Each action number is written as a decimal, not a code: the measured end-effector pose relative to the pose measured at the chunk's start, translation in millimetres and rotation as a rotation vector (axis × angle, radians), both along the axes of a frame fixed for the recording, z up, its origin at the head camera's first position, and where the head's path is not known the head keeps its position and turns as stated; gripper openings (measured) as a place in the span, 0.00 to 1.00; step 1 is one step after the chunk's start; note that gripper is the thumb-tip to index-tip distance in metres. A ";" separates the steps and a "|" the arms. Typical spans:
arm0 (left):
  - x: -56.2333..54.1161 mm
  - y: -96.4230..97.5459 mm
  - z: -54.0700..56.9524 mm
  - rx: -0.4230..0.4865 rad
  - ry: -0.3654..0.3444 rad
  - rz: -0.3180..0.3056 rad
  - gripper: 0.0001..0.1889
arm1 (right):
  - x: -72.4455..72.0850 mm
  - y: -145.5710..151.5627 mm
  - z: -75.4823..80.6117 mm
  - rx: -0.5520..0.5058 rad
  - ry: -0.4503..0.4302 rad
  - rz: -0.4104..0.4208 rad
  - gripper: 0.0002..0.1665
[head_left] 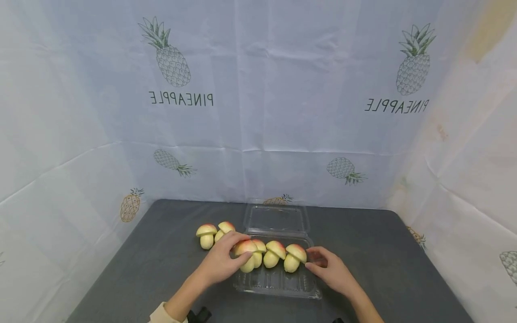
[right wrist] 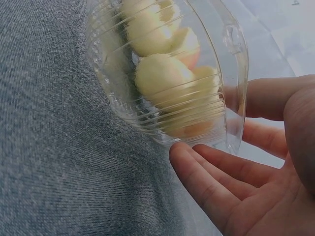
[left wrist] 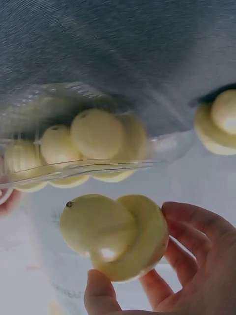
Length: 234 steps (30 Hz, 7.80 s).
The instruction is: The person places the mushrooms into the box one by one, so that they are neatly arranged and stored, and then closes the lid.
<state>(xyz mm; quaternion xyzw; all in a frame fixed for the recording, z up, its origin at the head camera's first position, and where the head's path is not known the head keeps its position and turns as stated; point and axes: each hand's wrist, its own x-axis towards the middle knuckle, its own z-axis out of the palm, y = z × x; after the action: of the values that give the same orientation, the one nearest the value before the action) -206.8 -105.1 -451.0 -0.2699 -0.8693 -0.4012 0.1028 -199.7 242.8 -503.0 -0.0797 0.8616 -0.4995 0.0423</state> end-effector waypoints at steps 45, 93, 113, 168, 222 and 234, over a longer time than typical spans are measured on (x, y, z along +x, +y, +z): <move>8.4 87.1 -29.4 -0.178 -0.064 -0.184 0.23 | 0.1 0.3 1.9 -0.014 0.015 0.022 0.27; 11.7 86.8 -15.5 -0.234 -0.073 -0.217 0.18 | -1.0 5.7 2.8 -0.090 -0.027 0.085 0.25; -1.7 37.6 -1.6 -0.083 -0.062 -0.094 0.10 | -2.6 5.4 3.6 -0.024 -0.032 0.064 0.24; -50.8 -85.2 -32.5 -0.014 -0.008 0.350 0.18 | 0.1 5.2 4.4 -0.059 -0.025 0.087 0.24; -61.1 -100.8 -45.0 0.100 -0.202 0.439 0.29 | -2.8 4.4 1.7 -0.036 -0.035 0.063 0.24; -49.3 -80.9 -32.0 0.107 -0.158 0.366 0.29 | -0.8 3.3 2.9 -0.035 -0.031 0.066 0.24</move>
<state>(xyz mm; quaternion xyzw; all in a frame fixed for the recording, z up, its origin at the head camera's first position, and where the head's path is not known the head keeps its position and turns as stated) -256.1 -186.0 -483.0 -0.0693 -0.8865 -0.4416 0.1197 -200.5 246.1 -500.1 -0.1009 0.8489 -0.5140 0.0705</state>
